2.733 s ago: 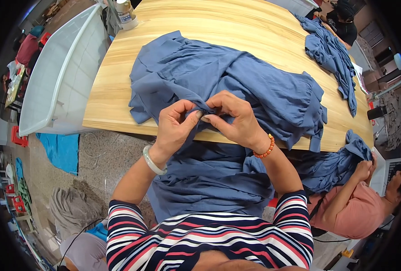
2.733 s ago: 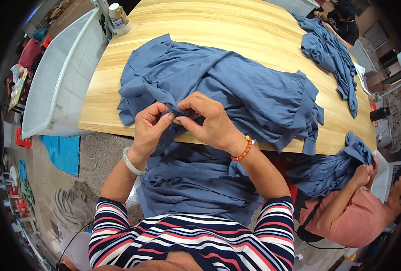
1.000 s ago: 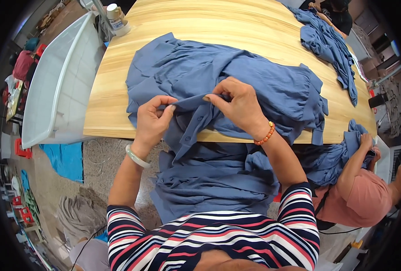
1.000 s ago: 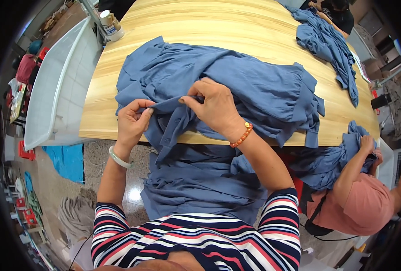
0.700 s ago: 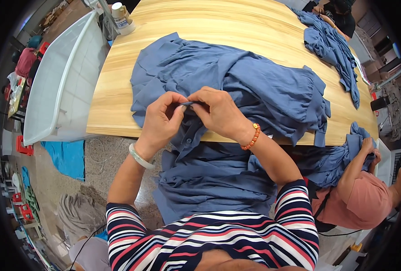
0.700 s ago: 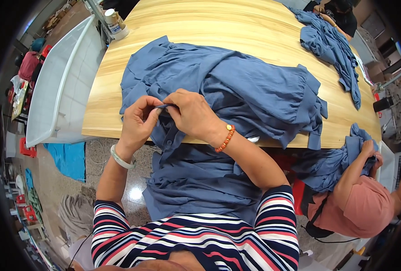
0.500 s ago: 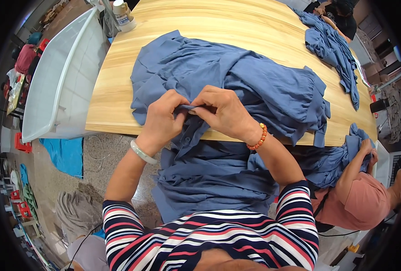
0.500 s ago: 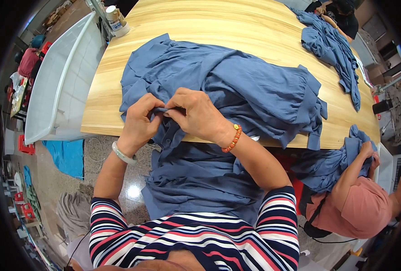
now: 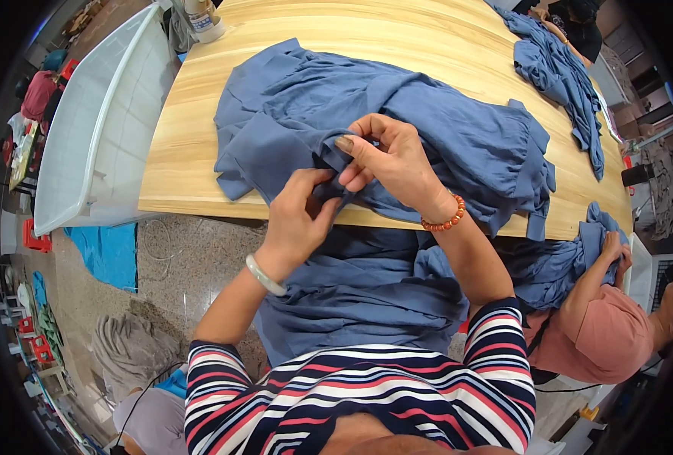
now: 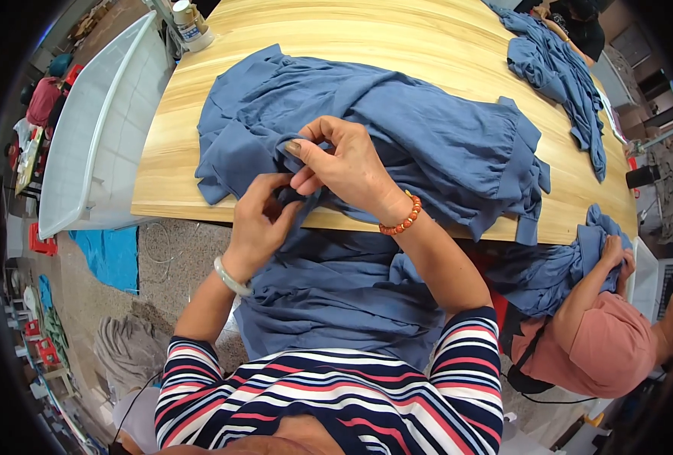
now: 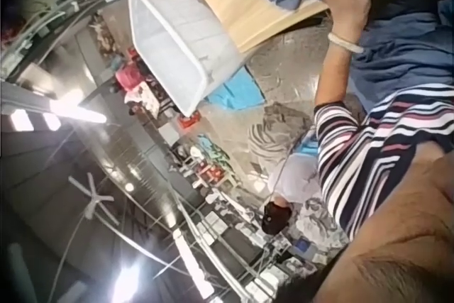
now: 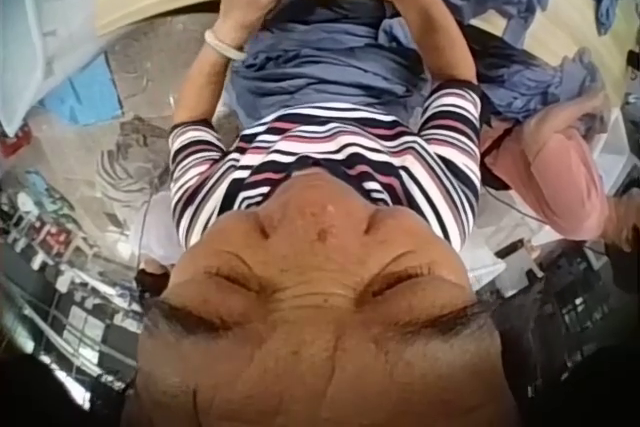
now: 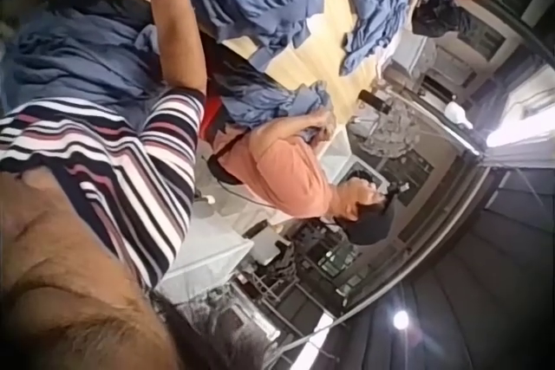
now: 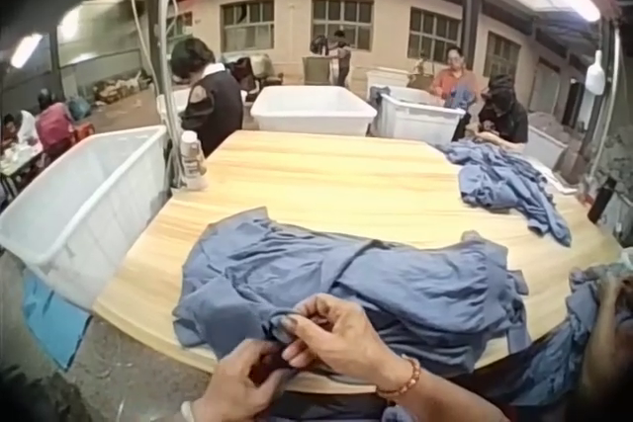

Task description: Inspect blue garments for quality control, checking seams and fabric details.

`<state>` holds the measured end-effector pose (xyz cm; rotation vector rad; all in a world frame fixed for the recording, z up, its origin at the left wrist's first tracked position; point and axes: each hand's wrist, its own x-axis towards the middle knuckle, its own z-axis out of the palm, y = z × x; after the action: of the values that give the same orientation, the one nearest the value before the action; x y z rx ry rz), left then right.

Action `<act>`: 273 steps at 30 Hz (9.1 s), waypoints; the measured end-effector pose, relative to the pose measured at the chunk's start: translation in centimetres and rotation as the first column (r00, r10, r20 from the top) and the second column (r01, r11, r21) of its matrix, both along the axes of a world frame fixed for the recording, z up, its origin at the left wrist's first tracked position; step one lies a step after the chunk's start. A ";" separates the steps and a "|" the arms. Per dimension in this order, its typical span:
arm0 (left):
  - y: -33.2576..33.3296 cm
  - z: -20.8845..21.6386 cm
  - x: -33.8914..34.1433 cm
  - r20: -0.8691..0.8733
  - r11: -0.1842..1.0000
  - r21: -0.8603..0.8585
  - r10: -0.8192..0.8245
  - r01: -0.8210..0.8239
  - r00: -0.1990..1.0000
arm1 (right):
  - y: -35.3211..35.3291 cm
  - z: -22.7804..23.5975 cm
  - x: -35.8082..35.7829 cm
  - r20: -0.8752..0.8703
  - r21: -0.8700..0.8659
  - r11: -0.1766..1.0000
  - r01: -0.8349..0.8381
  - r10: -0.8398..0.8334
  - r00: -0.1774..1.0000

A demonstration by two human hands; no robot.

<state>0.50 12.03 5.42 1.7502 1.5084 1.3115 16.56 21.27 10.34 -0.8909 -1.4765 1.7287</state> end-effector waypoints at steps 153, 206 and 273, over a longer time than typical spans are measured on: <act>-1.7 2.5 -1.0 0.160 0.981 -0.094 -0.151 0.167 0.975 | -3.7 -0.5 1.1 0.125 0.446 0.888 -0.111 0.061 0.990; -1.2 1.6 -2.5 0.229 0.934 0.336 -0.201 0.117 0.952 | -5.2 -1.5 -1.1 0.061 0.926 0.375 0.035 -0.240 0.969; 6.2 -1.0 -7.8 -0.390 0.998 0.027 -0.037 0.052 0.920 | 0.7 -0.5 13.0 0.570 0.744 0.501 -0.442 -0.821 0.028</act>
<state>-7.29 18.28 4.37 2.1528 1.6440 1.0115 29.54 21.95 9.85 -1.7170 -2.3674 -0.5850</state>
